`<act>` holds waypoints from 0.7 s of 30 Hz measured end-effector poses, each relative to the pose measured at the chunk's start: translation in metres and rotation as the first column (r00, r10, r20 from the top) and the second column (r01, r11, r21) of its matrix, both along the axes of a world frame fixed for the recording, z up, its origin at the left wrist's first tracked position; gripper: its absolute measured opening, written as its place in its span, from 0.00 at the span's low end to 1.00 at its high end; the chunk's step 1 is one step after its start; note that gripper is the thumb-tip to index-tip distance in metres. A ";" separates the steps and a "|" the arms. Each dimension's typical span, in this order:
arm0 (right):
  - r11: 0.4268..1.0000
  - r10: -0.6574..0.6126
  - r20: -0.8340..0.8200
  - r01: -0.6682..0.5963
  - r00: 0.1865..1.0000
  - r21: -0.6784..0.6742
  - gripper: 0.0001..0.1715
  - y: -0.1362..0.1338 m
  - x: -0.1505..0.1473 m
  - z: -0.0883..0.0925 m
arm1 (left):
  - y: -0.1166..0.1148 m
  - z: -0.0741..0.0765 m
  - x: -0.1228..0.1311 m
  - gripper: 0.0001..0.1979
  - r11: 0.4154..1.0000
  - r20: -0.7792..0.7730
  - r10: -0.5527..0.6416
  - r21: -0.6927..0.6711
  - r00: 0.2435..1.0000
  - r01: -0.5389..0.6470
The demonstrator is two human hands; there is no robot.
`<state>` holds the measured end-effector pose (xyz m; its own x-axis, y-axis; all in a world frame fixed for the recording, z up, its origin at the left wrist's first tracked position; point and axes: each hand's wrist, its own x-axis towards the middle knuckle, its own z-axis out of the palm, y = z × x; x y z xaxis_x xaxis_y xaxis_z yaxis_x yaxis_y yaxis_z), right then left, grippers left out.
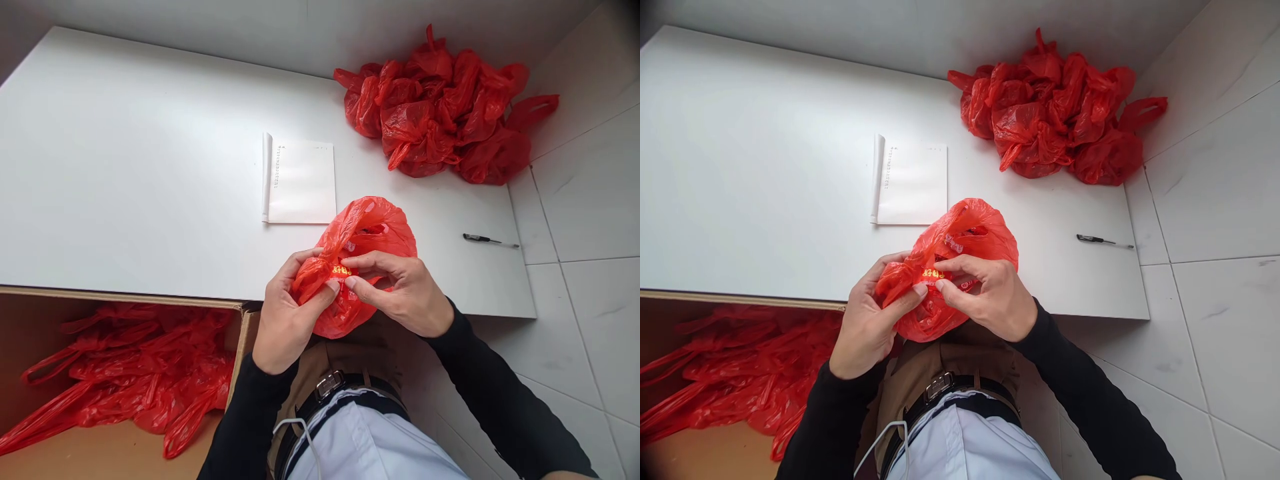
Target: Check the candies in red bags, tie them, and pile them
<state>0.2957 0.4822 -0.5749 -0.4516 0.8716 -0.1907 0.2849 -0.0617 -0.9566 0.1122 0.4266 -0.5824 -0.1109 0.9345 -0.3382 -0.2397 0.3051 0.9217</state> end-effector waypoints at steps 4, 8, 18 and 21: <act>0.987 0.023 0.085 -0.036 0.996 0.156 0.13 0.001 0.002 0.005 | -0.002 -0.003 0.000 0.19 1.000 0.050 -0.002 -0.008 0.999 0.003; 0.925 0.091 0.200 -0.157 0.976 0.347 0.11 0.004 0.004 0.007 | -0.003 -0.005 0.000 0.20 1.000 0.039 -0.005 -0.013 0.999 0.005; 0.749 0.089 0.334 -0.284 0.939 0.599 0.09 0.008 0.009 0.005 | -0.004 -0.005 0.001 0.18 0.999 0.148 -0.035 -0.021 0.988 0.039; 0.768 0.109 0.339 -0.296 0.934 0.568 0.09 0.007 0.011 0.009 | -0.002 -0.004 0.000 0.18 0.999 0.194 -0.040 -0.010 0.980 0.043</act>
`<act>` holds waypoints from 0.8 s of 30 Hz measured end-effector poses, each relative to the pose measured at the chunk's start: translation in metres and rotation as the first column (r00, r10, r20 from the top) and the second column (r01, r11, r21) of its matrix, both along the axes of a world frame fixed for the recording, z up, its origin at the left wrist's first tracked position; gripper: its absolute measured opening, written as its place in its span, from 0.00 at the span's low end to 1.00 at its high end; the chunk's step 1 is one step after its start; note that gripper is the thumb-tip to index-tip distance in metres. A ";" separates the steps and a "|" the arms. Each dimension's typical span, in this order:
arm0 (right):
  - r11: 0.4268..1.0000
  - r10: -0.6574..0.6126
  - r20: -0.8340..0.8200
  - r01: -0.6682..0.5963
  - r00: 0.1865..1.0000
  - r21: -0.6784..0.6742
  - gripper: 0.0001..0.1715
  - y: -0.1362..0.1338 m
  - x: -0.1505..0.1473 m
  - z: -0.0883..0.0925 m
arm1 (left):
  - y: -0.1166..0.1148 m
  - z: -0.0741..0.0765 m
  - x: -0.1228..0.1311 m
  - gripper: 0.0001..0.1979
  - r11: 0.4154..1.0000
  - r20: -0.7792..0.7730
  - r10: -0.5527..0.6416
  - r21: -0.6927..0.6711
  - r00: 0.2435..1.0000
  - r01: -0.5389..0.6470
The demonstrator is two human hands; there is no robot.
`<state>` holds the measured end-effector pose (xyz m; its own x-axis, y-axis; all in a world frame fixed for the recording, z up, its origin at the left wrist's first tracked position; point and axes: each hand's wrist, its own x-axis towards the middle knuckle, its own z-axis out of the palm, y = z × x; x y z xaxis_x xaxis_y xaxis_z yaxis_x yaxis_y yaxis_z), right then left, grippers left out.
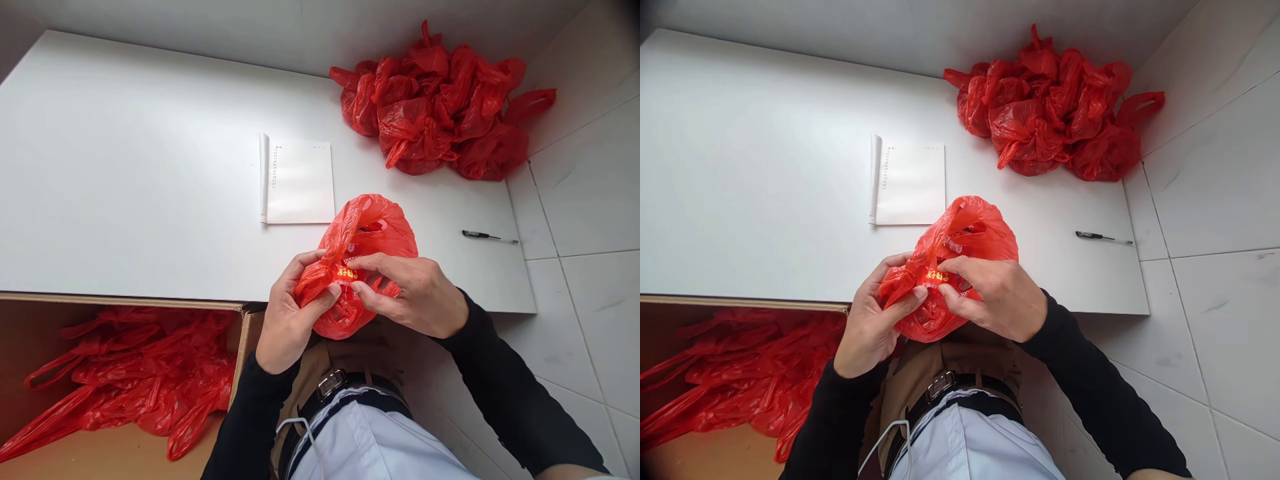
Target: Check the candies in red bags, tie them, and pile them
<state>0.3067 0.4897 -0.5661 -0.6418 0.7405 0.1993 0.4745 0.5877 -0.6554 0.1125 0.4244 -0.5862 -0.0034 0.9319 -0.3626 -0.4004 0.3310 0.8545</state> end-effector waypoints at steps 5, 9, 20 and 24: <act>1.000 0.013 0.030 -0.013 0.999 -0.008 0.07 0.001 0.000 0.002 | 0.001 -0.001 0.001 0.17 1.000 0.009 -0.018 0.001 1.000 0.018; 1.000 0.008 -0.044 -0.009 0.999 -0.020 0.05 0.003 -0.003 0.001 | 0.001 -0.001 0.003 0.17 1.000 -0.021 -0.028 0.010 0.999 0.028; 0.949 -0.266 0.280 0.301 0.923 -0.092 0.11 0.020 0.010 -0.016 | -0.008 0.017 -0.023 0.19 0.987 -0.318 0.155 0.078 0.935 -0.138; 0.973 -0.141 0.327 0.192 0.934 -0.129 0.13 0.014 -0.009 -0.021 | -0.007 0.017 -0.016 0.19 0.984 -0.335 0.175 0.087 0.926 -0.155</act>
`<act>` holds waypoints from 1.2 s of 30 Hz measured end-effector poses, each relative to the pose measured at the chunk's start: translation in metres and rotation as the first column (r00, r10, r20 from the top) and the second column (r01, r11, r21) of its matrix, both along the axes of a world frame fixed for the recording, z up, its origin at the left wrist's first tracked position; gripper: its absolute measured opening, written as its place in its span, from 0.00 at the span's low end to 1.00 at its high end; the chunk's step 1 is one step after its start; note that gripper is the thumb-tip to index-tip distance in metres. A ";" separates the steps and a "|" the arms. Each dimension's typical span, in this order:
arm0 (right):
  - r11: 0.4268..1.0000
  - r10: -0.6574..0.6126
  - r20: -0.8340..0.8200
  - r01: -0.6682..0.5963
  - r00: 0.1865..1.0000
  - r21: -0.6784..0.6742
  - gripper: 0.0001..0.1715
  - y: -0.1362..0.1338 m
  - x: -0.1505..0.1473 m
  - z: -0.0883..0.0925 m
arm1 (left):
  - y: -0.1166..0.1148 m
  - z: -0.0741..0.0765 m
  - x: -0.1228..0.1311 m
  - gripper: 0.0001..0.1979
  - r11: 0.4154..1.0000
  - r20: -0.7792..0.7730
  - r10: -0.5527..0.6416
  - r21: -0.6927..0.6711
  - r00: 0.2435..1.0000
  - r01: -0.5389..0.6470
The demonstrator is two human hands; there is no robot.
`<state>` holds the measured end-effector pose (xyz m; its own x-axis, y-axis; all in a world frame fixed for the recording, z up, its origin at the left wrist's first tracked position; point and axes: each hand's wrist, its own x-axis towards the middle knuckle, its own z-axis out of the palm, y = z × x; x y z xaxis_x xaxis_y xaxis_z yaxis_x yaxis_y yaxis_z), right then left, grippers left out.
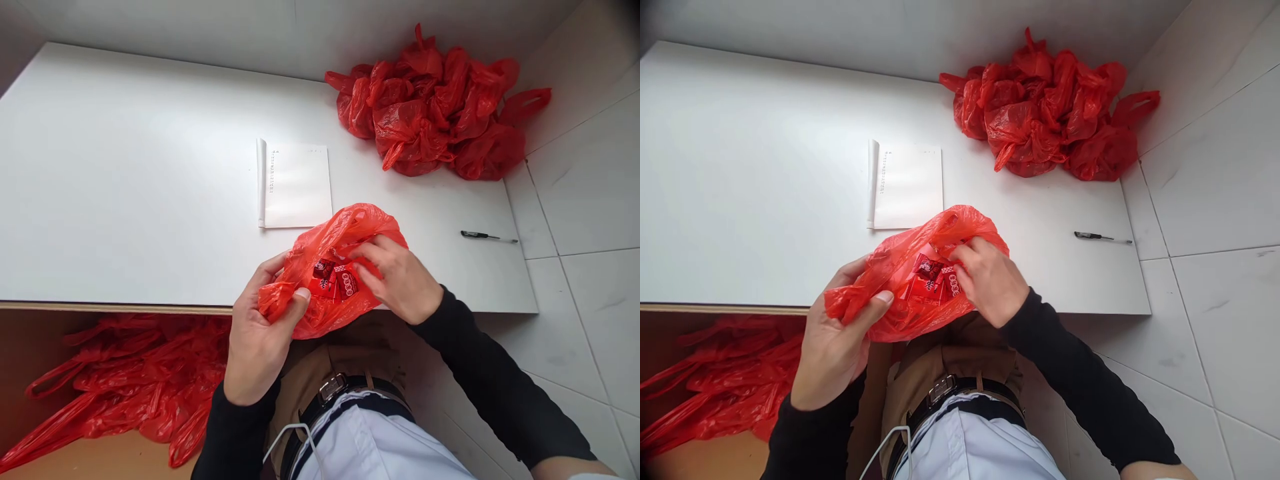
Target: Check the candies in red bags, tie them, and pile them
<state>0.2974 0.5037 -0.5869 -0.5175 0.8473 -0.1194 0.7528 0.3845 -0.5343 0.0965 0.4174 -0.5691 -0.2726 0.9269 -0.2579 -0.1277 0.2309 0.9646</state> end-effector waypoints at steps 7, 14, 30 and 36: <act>0.982 0.134 0.232 -0.099 0.963 -0.159 0.19 -0.002 -0.039 -0.013 | -0.007 -0.008 -0.001 0.21 0.996 -0.033 0.067 -0.060 0.997 -0.069; 0.977 0.168 0.141 -0.147 0.976 -0.152 0.16 -0.008 -0.032 -0.014 | -0.017 -0.011 -0.006 0.21 0.994 -0.052 0.065 -0.087 0.997 -0.069; 0.961 -0.071 -0.327 -0.024 0.942 -0.277 0.19 -0.013 -0.009 -0.010 | -0.014 -0.012 -0.009 0.19 0.987 0.028 0.141 -0.087 0.990 -0.138; 0.924 -0.134 -0.340 -0.006 0.931 -0.381 0.19 -0.010 -0.008 0.005 | -0.011 -0.010 -0.011 0.19 0.983 0.021 0.165 -0.082 0.986 -0.163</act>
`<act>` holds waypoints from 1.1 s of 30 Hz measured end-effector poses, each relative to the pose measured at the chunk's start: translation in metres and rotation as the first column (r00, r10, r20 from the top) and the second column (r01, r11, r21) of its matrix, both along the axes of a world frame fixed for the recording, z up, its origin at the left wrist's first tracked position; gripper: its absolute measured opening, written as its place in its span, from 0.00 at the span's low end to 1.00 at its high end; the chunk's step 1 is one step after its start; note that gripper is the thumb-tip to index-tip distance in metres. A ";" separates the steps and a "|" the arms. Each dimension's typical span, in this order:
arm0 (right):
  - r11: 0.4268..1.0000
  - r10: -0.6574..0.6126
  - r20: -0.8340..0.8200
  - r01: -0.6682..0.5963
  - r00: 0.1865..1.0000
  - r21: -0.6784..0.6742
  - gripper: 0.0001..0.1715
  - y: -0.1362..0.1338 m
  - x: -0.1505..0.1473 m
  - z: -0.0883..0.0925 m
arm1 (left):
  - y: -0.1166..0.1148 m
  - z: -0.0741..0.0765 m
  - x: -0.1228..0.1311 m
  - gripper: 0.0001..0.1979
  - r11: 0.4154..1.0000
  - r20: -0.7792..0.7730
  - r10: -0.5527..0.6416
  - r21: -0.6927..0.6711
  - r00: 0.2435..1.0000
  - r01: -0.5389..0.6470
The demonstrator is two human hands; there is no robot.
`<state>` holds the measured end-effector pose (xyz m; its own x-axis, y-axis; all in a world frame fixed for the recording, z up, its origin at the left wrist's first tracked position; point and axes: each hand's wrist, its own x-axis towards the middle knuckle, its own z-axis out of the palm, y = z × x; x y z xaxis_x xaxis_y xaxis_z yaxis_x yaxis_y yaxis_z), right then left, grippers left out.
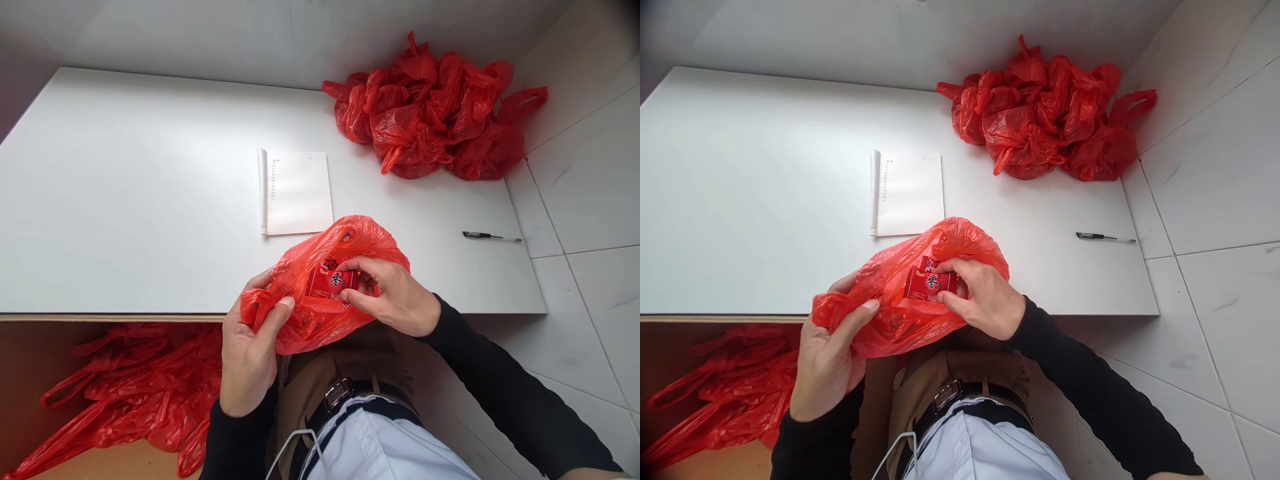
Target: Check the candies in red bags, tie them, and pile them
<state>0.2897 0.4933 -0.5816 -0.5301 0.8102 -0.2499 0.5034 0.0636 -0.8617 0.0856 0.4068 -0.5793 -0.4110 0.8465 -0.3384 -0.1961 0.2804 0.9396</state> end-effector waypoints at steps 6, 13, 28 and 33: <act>1.000 0.001 0.005 -0.001 1.000 -0.007 0.19 0.000 0.002 0.001 | 0.000 0.003 0.000 0.19 1.000 -0.011 -0.002 -0.008 1.000 0.002; 1.000 0.011 0.038 -0.010 0.999 -0.016 0.20 0.002 0.004 -0.003 | 0.003 0.005 0.002 0.18 1.000 0.059 0.023 -0.003 0.998 -0.023; 0.907 0.160 0.078 -0.178 0.984 0.382 0.18 -0.017 0.004 -0.005 | -0.002 0.006 -0.006 0.19 1.000 -0.052 -0.012 -0.013 0.999 0.011; 0.844 -0.114 0.333 -0.086 0.936 0.529 0.25 -0.004 0.015 -0.013 | -0.007 0.011 -0.008 0.25 0.999 -0.116 -0.039 -0.027 0.992 0.036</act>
<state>0.3043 0.4897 -0.5944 -0.4801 0.8754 0.0569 0.7602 0.4476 -0.4709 0.0773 0.4000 -0.5685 -0.4170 0.8541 -0.3110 -0.0742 0.3090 0.9482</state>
